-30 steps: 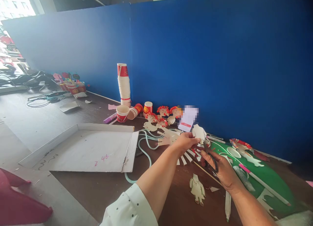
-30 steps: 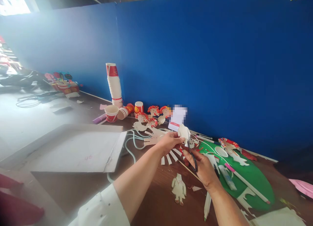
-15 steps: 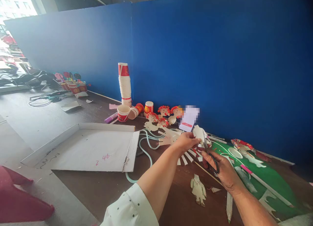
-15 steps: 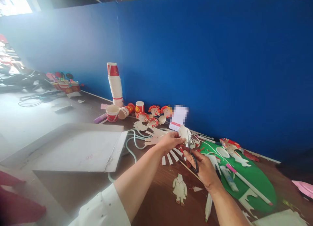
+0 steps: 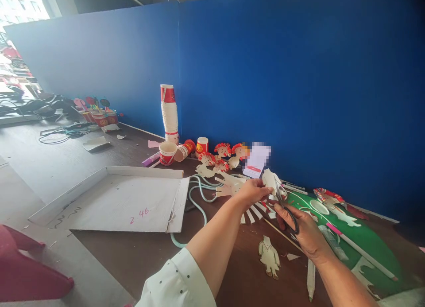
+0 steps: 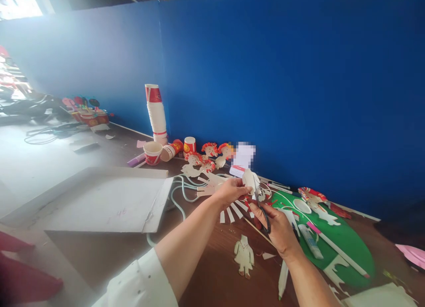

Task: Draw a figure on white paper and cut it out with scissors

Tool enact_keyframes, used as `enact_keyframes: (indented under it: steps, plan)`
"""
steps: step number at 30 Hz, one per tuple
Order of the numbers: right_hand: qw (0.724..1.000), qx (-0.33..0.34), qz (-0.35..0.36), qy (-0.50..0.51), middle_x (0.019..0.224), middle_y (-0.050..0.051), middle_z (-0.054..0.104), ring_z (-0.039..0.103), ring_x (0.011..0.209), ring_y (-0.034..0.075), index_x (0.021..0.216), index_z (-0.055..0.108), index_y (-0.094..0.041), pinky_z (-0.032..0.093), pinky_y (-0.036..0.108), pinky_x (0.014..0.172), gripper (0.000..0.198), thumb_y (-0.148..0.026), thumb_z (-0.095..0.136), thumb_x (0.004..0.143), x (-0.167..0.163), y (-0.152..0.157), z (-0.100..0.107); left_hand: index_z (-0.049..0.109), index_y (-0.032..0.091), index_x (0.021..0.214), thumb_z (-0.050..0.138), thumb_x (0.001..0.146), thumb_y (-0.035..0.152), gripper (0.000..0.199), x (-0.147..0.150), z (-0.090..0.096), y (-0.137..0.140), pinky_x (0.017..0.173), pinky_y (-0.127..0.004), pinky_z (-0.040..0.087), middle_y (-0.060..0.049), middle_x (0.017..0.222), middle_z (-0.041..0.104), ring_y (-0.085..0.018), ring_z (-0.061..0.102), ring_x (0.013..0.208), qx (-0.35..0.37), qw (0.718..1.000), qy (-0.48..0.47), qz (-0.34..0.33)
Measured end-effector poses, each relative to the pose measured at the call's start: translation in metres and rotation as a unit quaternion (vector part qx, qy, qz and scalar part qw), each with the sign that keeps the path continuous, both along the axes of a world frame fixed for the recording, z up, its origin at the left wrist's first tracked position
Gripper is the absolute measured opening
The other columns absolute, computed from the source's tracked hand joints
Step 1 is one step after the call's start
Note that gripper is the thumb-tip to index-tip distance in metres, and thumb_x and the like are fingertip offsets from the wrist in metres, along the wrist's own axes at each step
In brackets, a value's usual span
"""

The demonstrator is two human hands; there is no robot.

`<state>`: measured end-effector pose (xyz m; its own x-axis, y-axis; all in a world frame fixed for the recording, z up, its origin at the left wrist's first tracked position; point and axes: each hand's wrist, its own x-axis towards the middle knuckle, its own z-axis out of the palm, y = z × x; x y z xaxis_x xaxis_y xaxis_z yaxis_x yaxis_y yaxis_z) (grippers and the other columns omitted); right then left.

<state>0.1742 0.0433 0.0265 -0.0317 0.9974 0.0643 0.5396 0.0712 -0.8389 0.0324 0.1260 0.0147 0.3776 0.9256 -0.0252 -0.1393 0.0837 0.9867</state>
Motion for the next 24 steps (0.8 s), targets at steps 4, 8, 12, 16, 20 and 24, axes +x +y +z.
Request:
enact_keyframes:
  steps: [4, 8, 12, 16, 20, 24]
  plan:
    - [1.000, -0.004, -0.010, 0.002, 0.048, -0.002, 0.046, 0.040, 0.050, 0.011, 0.047, 0.051, -0.020, 0.034, 0.023, 0.049, 0.051, -0.059, 0.052, 0.080, -0.002, -0.002, 0.002, 0.060, 0.013, 0.075, 0.062, 0.074, 0.023, 0.011, -0.001, 0.002, -0.001, 0.060, -0.021, 0.038, 0.002, 0.061, 0.052, -0.006, 0.044, 0.053, 0.000, 1.000, 0.010, 0.003]
    - [1.000, -0.008, -0.006, 0.010, 0.048, -0.002, 0.046, 0.041, 0.050, 0.012, 0.047, 0.051, -0.020, 0.034, 0.023, 0.049, 0.050, -0.059, 0.053, 0.079, -0.001, -0.001, 0.002, 0.060, 0.013, 0.074, 0.061, 0.074, 0.022, 0.010, -0.002, 0.003, -0.002, 0.060, -0.022, 0.038, 0.002, 0.060, 0.052, -0.006, 0.043, 0.052, -0.007, 1.000, 0.012, 0.005]
    - [1.000, -0.014, -0.005, 0.019, 0.048, -0.002, 0.048, 0.042, 0.050, 0.011, 0.048, 0.052, -0.020, 0.035, 0.022, 0.049, 0.047, -0.056, 0.057, 0.078, 0.001, 0.000, 0.001, 0.059, 0.013, 0.072, 0.060, 0.074, 0.021, 0.008, -0.003, 0.007, -0.004, 0.057, -0.021, 0.035, 0.003, 0.058, 0.050, -0.006, 0.042, 0.052, -0.010, 1.000, 0.014, 0.004]
    - [0.999, -0.019, -0.007, 0.027, 0.049, -0.003, 0.048, 0.042, 0.050, 0.011, 0.048, 0.052, -0.019, 0.035, 0.022, 0.049, 0.046, -0.054, 0.058, 0.077, 0.001, -0.001, 0.000, 0.055, 0.014, 0.067, 0.060, 0.074, 0.022, 0.012, -0.006, 0.011, -0.007, 0.055, -0.021, 0.033, 0.004, 0.055, 0.047, -0.006, 0.040, 0.051, -0.009, 1.000, 0.022, 0.003]
    - [0.999, -0.022, -0.003, 0.033, 0.049, -0.003, 0.049, 0.043, 0.050, 0.011, 0.049, 0.053, -0.019, 0.035, 0.021, 0.048, 0.044, -0.052, 0.060, 0.076, 0.002, 0.000, 0.001, 0.053, 0.014, 0.065, 0.061, 0.074, 0.024, 0.015, -0.009, 0.014, -0.009, 0.056, -0.022, 0.033, 0.004, 0.055, 0.048, -0.006, 0.040, 0.051, -0.002, 0.999, 0.034, 0.003]
    - [0.999, -0.024, -0.003, 0.033, 0.049, -0.003, 0.049, 0.044, 0.050, 0.011, 0.051, 0.055, -0.020, 0.036, 0.022, 0.048, 0.040, -0.051, 0.060, 0.076, 0.004, 0.001, -0.001, 0.052, 0.014, 0.063, 0.060, 0.074, 0.023, 0.016, -0.009, 0.017, -0.010, 0.056, -0.022, 0.033, 0.004, 0.055, 0.047, -0.006, 0.040, 0.051, -0.005, 0.999, 0.031, 0.002]
